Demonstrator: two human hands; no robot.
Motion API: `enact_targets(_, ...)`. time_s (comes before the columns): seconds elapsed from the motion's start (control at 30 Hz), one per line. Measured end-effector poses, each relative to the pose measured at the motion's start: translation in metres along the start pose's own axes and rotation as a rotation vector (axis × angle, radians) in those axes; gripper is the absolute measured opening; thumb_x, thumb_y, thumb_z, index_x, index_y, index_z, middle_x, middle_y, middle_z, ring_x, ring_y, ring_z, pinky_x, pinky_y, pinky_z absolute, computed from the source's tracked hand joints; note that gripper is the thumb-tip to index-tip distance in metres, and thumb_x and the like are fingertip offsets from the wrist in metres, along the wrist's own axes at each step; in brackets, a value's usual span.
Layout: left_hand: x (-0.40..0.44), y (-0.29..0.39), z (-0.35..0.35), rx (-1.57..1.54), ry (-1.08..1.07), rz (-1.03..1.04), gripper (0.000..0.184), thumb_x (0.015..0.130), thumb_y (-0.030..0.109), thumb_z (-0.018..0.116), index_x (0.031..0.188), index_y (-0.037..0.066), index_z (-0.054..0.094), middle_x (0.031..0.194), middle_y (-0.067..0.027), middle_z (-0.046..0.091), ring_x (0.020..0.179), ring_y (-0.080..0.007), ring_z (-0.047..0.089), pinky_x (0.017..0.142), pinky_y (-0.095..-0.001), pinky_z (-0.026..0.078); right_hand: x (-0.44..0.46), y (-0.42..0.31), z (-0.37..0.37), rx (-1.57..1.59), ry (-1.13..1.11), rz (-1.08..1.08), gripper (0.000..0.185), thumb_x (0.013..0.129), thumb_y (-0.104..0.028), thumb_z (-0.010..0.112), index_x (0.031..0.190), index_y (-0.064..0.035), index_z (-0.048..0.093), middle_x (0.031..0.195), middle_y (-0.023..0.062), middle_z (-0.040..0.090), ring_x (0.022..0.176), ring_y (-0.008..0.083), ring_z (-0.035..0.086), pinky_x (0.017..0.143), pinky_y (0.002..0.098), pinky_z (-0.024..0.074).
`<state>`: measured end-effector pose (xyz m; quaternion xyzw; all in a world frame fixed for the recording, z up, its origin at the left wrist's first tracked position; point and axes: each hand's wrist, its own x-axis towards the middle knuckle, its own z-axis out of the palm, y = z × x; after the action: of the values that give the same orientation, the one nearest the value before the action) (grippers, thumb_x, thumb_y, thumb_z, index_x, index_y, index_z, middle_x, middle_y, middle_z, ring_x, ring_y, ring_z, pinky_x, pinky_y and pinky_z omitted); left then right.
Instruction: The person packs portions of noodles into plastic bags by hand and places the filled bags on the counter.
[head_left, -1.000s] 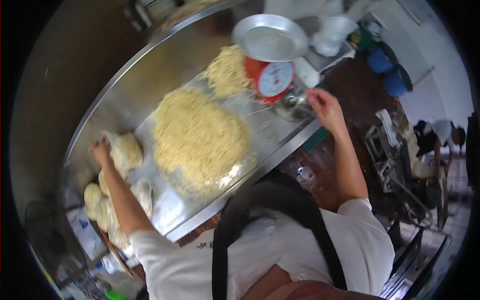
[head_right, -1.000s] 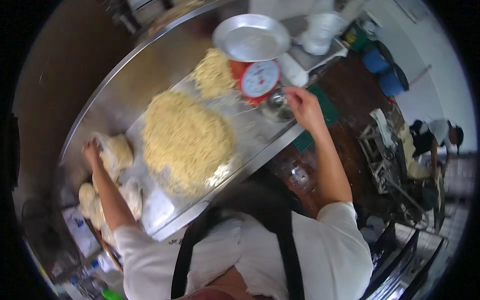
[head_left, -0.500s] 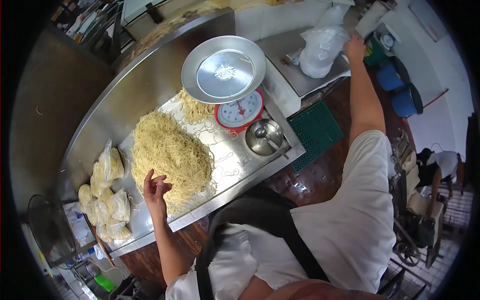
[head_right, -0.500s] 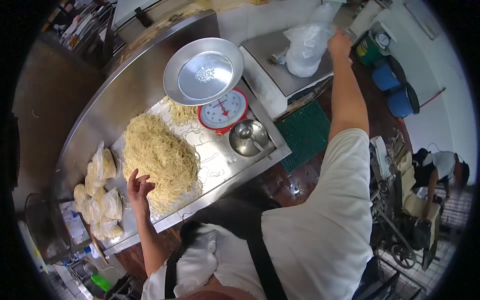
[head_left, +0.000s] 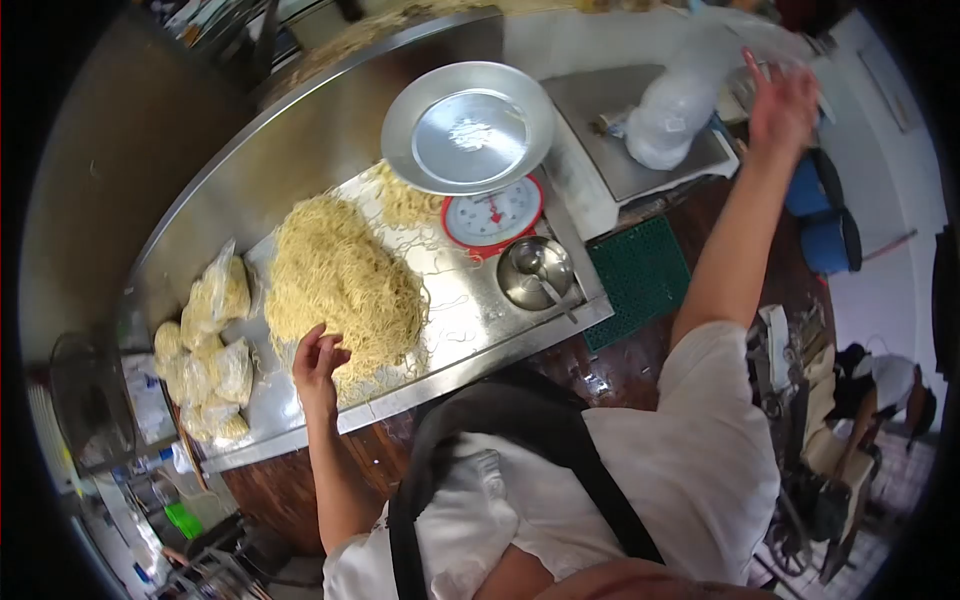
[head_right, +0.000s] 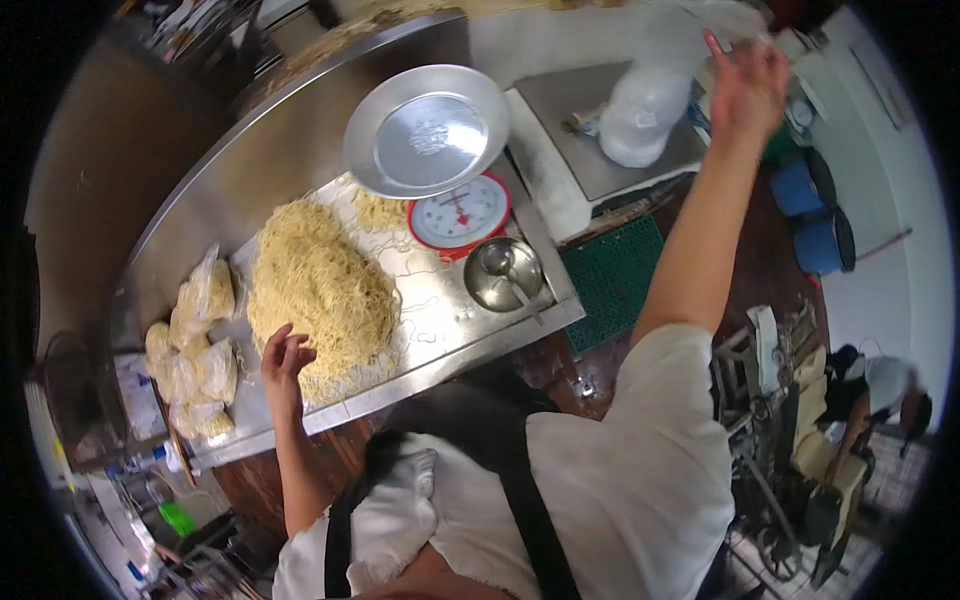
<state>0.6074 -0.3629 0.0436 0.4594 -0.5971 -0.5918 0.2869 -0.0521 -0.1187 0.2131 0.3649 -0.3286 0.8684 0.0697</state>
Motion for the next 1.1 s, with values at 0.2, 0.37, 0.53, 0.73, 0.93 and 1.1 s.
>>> enact_targets(0.2, 0.001, 0.032, 0.042, -0.208, -0.28, -0.002, 0.052, 0.102, 0.044, 0.047, 0.13, 0.0, 0.054, 0.109, -0.0125, 0.067, 0.086, -0.0205, 0.067, 0.081, -0.0329, 0.054, -0.214, -0.026, 0.183, 0.287, 0.428, 0.717, 0.03, 0.097, -0.036, 0.049, 0.099, -0.0113, 0.066, 0.097, 0.007, 0.069, 0.1, 0.0318, 0.062, 0.1, 0.0518, 0.0434)
enact_targets(0.37, 0.008, 0.08, 0.019, -0.3, -0.595, -0.024, 0.07, 0.097, 0.053, 0.049, 0.145, 0.002, 0.038, 0.122, -0.0154, 0.06, 0.094, -0.0221, 0.064, 0.083, -0.0365, 0.055, -0.378, 0.07, 0.189, -0.598, -1.131, 0.516, 0.021, 0.086, -0.024, 0.058, 0.1, -0.0098, 0.065, 0.091, 0.0114, 0.065, 0.088, 0.0297, 0.062, 0.08, 0.0457, 0.048)
enact_targets(0.53, -0.034, 0.087, -0.052, 0.116, -0.552, 0.233, 0.092, 0.08, 0.032, 0.08, 0.152, 0.007, 0.029, 0.133, -0.0155, 0.047, 0.106, -0.0247, 0.056, 0.082, -0.0356, 0.054, -0.423, 0.038, 0.308, -0.927, -1.273, 0.267, 0.019, 0.07, -0.015, 0.069, 0.087, -0.0075, 0.067, 0.076, 0.0165, 0.064, 0.071, 0.0354, 0.063, 0.061, 0.0454, 0.0501)
enact_targets(0.73, -0.018, 0.011, -0.165, 0.313, -0.059, 0.332, 0.03, 0.09, 0.016, 0.069, 0.113, -0.001, 0.061, 0.09, -0.0107, 0.063, 0.076, -0.0201, 0.061, 0.067, -0.0329, 0.055, -0.541, 0.048, 0.445, -0.909, -1.335, 0.335, 0.022, 0.073, -0.014, 0.07, 0.093, -0.005, 0.067, 0.08, 0.0166, 0.063, 0.075, 0.0381, 0.061, 0.067, 0.0456, 0.0496)
enact_targets(0.93, 0.006, -0.098, -0.377, -0.035, 0.312, -0.001, 0.015, 0.095, -0.001, 0.044, 0.104, 0.0, 0.057, 0.084, -0.0055, 0.059, 0.069, -0.0152, 0.061, 0.053, -0.0294, 0.055, -0.609, 0.115, 0.537, -0.619, -1.218, 0.527, 0.049, 0.086, -0.011, 0.061, 0.134, -0.0103, 0.054, 0.127, 0.0216, 0.052, 0.119, 0.0371, 0.05, 0.101, 0.0457, 0.0414)
enact_targets(1.1, -0.04, -0.165, -0.455, 0.149, 0.384, -0.113, 0.021, 0.079, -0.012, 0.041, 0.086, 0.002, 0.056, 0.074, -0.0039, 0.057, 0.065, -0.0118, 0.055, 0.058, -0.0272, 0.045, -0.683, 0.25, 0.529, -1.228, -1.689, -0.061, 0.063, 0.087, -0.006, 0.056, 0.147, -0.0204, 0.041, 0.141, 0.0188, 0.044, 0.128, 0.0418, 0.045, 0.106, 0.0459, 0.0421)
